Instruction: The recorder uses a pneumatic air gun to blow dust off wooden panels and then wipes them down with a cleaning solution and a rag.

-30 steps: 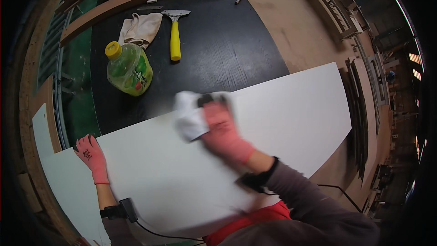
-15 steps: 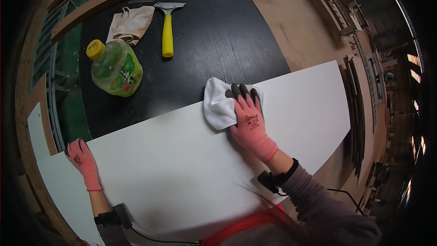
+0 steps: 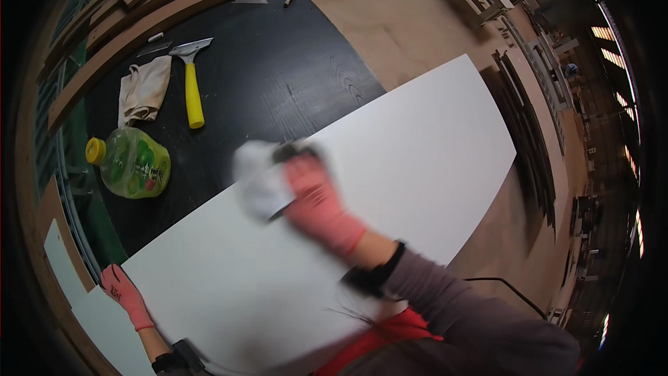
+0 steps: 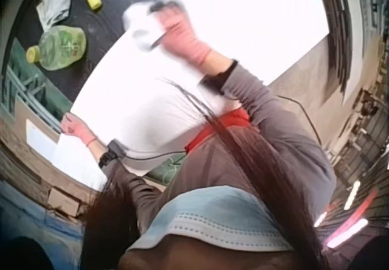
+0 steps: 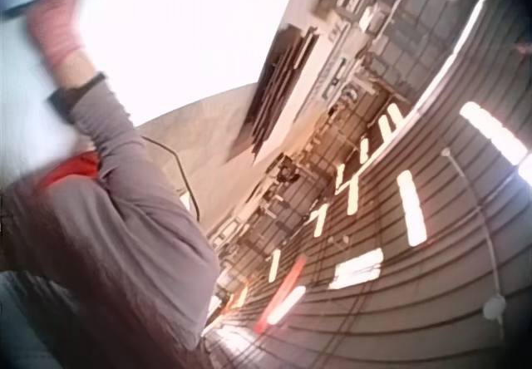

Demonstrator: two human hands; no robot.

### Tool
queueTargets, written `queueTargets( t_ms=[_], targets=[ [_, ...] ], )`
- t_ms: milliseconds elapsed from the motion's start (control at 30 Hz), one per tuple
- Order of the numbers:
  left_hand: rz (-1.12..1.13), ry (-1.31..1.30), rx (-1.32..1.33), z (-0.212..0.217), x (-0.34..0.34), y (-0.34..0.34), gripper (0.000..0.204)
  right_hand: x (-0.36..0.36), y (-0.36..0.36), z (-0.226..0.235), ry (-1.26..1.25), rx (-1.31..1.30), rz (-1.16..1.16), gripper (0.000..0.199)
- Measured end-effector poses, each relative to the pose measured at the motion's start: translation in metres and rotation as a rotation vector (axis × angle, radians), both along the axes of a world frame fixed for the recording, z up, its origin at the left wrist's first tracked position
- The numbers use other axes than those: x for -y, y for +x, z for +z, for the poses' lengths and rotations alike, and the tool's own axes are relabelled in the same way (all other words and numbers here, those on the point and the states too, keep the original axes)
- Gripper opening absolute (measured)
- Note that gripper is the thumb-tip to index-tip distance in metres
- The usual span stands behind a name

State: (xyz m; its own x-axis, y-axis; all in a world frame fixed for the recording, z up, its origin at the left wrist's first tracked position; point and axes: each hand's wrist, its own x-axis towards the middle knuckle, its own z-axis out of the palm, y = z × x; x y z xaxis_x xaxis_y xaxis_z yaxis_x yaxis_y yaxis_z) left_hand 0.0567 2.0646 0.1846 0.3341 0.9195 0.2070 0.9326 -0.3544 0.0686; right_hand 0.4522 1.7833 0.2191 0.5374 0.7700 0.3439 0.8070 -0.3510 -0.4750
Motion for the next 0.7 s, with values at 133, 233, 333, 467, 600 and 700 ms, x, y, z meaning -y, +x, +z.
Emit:
queueTargets(
  t_ms=[133,233,333,467,600,700],
  targets=[
    [0.012,-0.016,0.028,-0.001,-0.003,0.006,0.029,0.081,0.149,0.010,-0.245,0.173,-0.445,0.030],
    [0.009,0.002,-0.036,-0.001,-0.003,0.030,0.028,0.118,0.215,-0.002,-0.204,0.443,-0.552,0.032],
    [0.059,0.053,-0.058,-0.004,-0.008,0.009,0.029,0.050,0.112,0.010,-0.062,0.025,-0.235,0.028],
    [0.027,0.064,-0.023,0.002,-0.009,0.030,0.029,-0.033,-0.034,0.008,0.521,-0.778,0.253,0.013],
    [0.035,-0.072,0.052,0.006,-0.009,0.026,0.030,-0.068,-0.087,0.008,-0.113,-0.034,0.366,0.039],
    [-0.013,-0.002,0.119,0.013,0.007,0.034,0.034,-0.048,-0.058,0.015,-0.104,-0.159,0.410,0.051]
  ],
)
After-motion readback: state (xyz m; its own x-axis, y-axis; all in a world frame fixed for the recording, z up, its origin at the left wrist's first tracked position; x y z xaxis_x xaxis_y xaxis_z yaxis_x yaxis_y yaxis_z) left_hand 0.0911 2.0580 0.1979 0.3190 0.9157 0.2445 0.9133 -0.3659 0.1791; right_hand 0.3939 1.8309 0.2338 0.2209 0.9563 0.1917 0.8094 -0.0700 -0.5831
